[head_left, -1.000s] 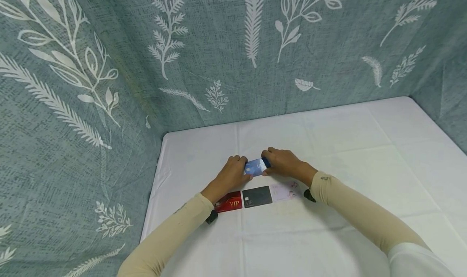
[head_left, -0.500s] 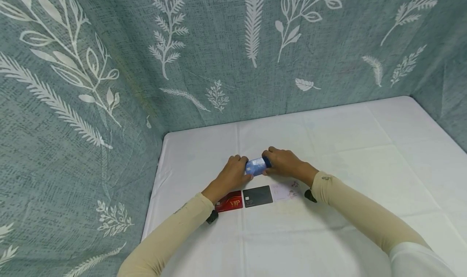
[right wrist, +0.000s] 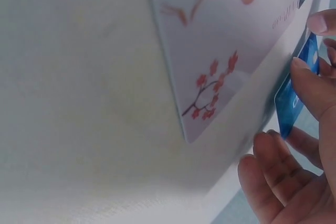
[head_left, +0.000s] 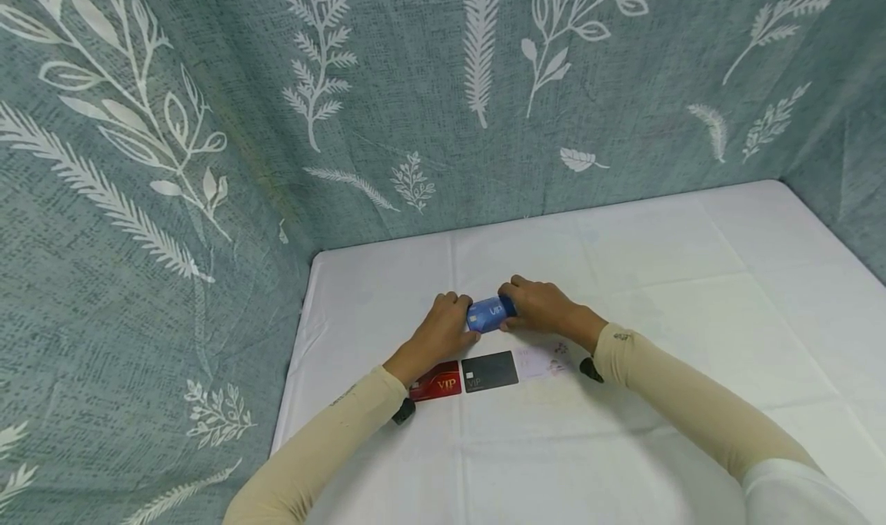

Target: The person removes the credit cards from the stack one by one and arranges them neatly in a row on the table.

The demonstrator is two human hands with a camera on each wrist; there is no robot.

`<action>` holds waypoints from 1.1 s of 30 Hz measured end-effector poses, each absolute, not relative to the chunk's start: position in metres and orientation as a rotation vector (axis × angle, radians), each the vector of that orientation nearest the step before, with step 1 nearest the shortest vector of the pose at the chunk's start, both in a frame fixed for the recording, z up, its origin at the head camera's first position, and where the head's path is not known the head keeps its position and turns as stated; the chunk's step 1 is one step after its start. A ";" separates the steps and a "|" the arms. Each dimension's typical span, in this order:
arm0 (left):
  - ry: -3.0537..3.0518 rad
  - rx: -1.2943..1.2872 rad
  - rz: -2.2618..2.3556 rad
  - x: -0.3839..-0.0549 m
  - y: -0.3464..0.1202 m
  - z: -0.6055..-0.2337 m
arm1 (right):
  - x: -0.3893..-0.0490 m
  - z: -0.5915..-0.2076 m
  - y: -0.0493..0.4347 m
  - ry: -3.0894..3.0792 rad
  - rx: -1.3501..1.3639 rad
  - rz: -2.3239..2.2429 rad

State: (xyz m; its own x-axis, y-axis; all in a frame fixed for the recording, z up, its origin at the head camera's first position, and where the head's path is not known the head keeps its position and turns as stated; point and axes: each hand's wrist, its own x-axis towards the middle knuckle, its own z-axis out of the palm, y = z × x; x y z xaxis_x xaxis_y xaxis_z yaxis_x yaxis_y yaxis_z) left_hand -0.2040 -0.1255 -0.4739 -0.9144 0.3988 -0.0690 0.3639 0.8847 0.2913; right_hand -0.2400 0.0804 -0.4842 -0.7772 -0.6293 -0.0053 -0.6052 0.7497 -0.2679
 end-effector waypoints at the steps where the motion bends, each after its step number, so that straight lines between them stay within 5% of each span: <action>1: 2.925 0.593 0.415 -0.204 -0.125 -0.474 | -0.240 -0.484 0.081 2.848 -1.007 -0.388; 33: 2.993 0.762 0.345 -0.198 -0.116 -0.470 | -0.234 -0.478 0.100 2.879 -1.042 -0.412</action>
State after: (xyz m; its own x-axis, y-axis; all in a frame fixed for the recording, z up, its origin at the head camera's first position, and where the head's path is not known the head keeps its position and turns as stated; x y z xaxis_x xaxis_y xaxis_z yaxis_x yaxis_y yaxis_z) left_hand -0.1984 -0.1156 -0.4698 -0.8791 0.4761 0.0215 0.4685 0.8551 0.2219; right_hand -0.2336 0.0998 -0.4785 -0.7714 -0.6351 0.0411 -0.6211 0.7371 -0.2663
